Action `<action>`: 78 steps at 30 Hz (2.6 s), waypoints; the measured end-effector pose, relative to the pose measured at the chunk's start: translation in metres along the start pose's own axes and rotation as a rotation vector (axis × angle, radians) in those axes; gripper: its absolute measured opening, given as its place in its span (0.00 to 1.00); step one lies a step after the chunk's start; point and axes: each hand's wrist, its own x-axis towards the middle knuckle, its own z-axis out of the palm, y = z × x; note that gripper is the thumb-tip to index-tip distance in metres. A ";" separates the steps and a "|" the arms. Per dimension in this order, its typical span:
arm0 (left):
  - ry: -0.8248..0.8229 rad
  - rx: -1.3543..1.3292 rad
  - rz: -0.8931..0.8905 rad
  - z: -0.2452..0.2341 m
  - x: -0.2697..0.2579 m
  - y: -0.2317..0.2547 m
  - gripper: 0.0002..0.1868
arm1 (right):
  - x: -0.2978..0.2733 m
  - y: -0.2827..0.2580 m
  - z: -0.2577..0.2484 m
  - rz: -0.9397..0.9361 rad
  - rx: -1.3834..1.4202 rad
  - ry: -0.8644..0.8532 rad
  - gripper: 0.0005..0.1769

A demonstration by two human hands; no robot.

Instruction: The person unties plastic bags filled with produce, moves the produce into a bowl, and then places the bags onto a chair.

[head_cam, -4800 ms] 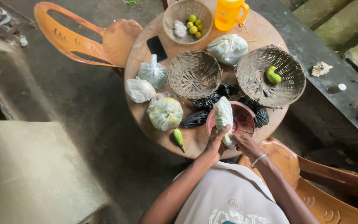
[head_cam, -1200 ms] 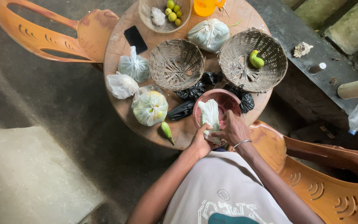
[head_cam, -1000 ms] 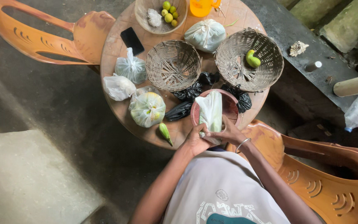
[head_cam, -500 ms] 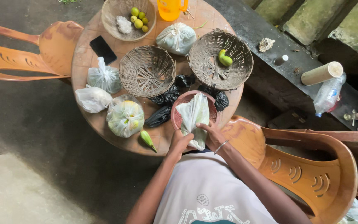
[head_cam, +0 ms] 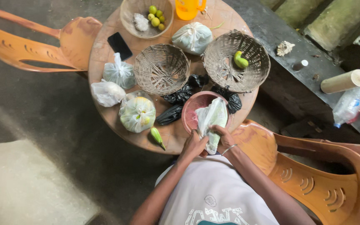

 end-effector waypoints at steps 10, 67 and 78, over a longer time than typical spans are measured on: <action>0.011 0.396 0.226 -0.006 -0.024 0.027 0.55 | 0.019 0.001 -0.006 -0.048 -0.021 0.103 0.18; 0.276 0.821 0.234 -0.027 0.039 0.009 0.41 | 0.040 -0.088 -0.087 -0.025 -0.774 0.099 0.20; 0.683 0.472 0.186 -0.061 -0.026 -0.020 0.22 | 0.050 -0.095 -0.066 -0.157 -0.939 0.207 0.16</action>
